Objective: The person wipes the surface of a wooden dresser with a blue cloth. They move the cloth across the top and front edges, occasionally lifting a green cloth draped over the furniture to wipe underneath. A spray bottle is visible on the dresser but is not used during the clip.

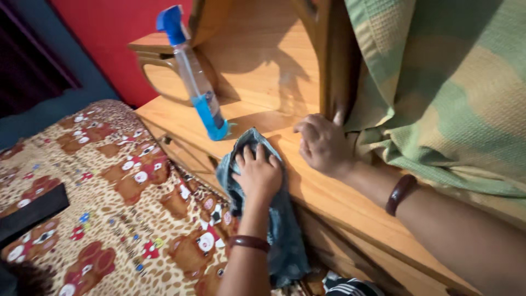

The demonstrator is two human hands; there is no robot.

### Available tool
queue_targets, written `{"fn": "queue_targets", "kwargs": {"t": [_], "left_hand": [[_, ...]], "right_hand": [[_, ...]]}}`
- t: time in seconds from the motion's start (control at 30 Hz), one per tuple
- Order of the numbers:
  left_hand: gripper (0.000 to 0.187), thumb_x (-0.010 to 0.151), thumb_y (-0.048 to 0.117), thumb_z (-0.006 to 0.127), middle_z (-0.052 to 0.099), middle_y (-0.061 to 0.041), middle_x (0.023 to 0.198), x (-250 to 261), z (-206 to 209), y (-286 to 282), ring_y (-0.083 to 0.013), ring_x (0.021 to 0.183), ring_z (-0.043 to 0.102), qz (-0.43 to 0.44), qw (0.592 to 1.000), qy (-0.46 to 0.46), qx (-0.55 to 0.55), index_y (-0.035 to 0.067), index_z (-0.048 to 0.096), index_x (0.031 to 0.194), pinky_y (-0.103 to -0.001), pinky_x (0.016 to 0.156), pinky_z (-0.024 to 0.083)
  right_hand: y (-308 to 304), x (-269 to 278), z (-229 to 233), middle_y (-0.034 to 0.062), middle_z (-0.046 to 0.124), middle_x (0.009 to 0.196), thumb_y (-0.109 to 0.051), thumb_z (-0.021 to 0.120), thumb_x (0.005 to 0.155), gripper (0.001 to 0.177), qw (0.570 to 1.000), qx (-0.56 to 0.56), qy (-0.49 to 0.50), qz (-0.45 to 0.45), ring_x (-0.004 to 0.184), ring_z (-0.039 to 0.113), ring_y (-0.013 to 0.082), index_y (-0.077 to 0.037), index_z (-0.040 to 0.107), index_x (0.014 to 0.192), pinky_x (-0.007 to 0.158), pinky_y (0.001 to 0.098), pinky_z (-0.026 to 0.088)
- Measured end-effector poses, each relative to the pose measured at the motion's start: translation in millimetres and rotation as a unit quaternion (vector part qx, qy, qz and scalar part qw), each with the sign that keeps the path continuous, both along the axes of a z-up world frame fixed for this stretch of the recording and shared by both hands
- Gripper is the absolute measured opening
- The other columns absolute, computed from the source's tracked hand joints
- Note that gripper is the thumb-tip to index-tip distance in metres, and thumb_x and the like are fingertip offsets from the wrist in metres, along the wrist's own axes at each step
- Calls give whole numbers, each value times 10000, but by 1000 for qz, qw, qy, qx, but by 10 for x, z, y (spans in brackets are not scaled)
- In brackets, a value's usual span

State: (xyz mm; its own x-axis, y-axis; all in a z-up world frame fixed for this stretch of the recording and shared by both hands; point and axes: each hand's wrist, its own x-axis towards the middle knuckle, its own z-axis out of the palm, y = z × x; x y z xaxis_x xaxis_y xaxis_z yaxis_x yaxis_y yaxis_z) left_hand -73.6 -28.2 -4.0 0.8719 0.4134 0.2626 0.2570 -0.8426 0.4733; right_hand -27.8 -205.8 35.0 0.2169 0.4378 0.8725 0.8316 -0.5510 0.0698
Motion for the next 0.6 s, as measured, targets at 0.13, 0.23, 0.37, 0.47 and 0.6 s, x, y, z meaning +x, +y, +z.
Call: {"fn": "queue_targets", "kwargs": {"t": [0.13,0.23,0.37,0.47,0.6], "left_hand": [[807,899,439,577,187,-209,1654,-55,-74,-74,-442,1512,190,103,990,-44,-84,56,314,1558,-702,1113,247],[868,904,459,581,115,-208,1680,104,-87,-14,-473,1505,172,139,982,-30,-127,29,245,1579,-673,1137,258],[891,910,475,579,107,-183,1687,345,-66,254,-463,1511,175,173,977,-12,-127,34,220,1596,-684,1151,242],[871,921,470,567,86,-154,1699,492,-46,484,-455,1527,145,171,976,8,-135,55,219,1603,-727,1139,230],[859,949,485,539,42,-129,1713,652,13,725,-464,1543,81,163,976,29,-143,29,208,1597,-784,1087,263]], "right_hand": [[-21,-6,-26,51,623,1024,-58,613,884,214,1000,-4,-21,6,1012,624,278,-93,538,1082,1156,800,127],[-28,-12,-23,52,607,990,-54,611,886,213,1000,-8,-11,-2,986,622,277,-95,541,1083,1181,806,119],[-14,-19,2,48,616,1015,-54,608,875,225,1000,-9,0,3,1006,625,284,-93,532,1083,1149,796,121],[-2,-32,8,39,612,1005,-47,609,878,224,1000,-7,-6,-1,996,626,270,-89,529,1084,1169,808,105],[51,-67,35,41,617,1013,-60,615,881,214,1000,6,2,-7,1002,628,268,-95,527,1073,1152,804,95]]}}
